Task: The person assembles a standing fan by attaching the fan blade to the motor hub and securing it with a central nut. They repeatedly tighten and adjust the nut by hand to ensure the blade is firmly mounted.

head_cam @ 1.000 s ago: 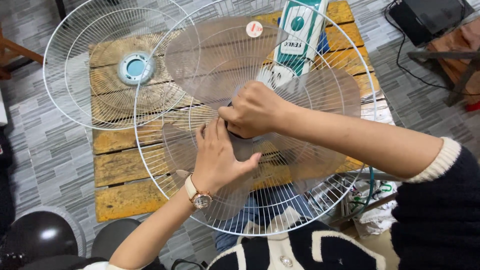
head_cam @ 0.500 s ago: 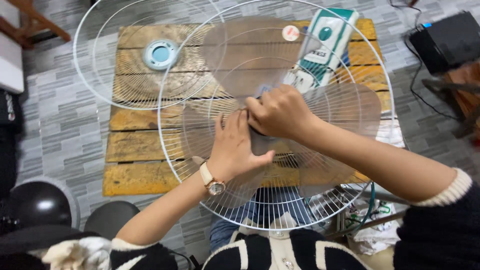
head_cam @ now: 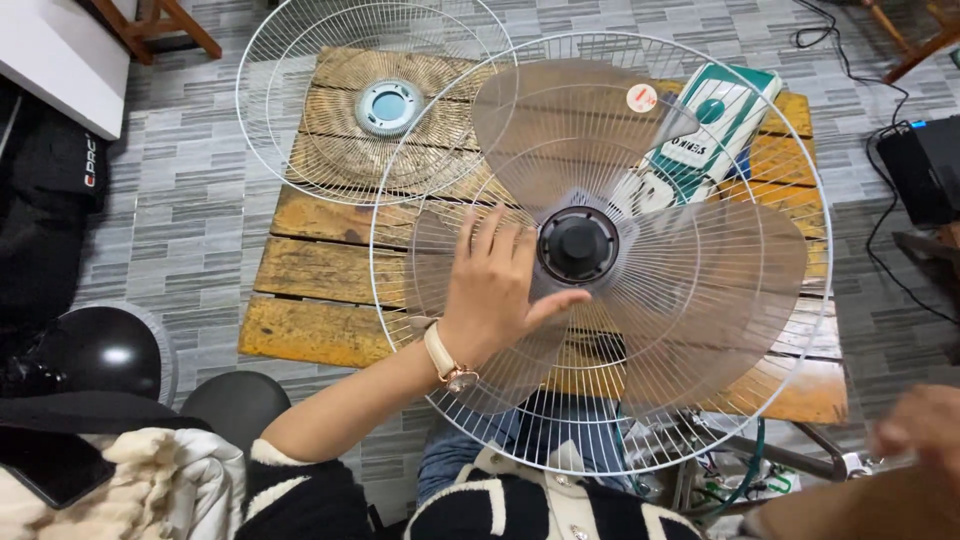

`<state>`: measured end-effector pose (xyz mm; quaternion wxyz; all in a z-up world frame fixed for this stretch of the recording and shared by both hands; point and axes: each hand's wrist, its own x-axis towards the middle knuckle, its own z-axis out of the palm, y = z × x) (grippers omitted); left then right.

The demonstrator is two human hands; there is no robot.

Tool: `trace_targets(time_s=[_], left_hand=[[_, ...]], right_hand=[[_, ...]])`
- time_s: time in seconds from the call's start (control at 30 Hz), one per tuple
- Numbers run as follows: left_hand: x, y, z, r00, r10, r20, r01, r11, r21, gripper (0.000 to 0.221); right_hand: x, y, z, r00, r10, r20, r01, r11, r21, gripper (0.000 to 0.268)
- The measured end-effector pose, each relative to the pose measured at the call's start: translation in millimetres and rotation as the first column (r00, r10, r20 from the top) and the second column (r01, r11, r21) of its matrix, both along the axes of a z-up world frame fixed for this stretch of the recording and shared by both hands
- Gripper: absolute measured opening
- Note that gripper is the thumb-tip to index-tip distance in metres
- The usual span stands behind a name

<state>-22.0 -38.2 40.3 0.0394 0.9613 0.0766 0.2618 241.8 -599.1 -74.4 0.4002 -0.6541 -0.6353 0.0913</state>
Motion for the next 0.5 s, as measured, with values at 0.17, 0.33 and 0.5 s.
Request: trace_targets(time_s=[0.17,0.33,0.5], left_hand=[[35.8,20.5,7.5,0.933,-0.351,0.083,0.334,0.928,0.165,0.040],[69.0,25.0,20.8,0.895,-0.413,-0.169,0.445,0.787,0.427,0.054],[100.2,33.6,5.0,0.844,-0.403,-0.354,0.529,0.515,0.675,0.068]], right_hand=[[-144.4,164.8,29.3,0.412,-0.723,-0.554,0.902,0.408,0.138,0.022],[-164.6,206.1,63.9,0.557,-0.759,-0.338,0.831,0.500,0.245,0.024],[-155.2,210.5,107.8,0.635,-0.773,-0.002,0.773,0.635,0.015,0.016]])
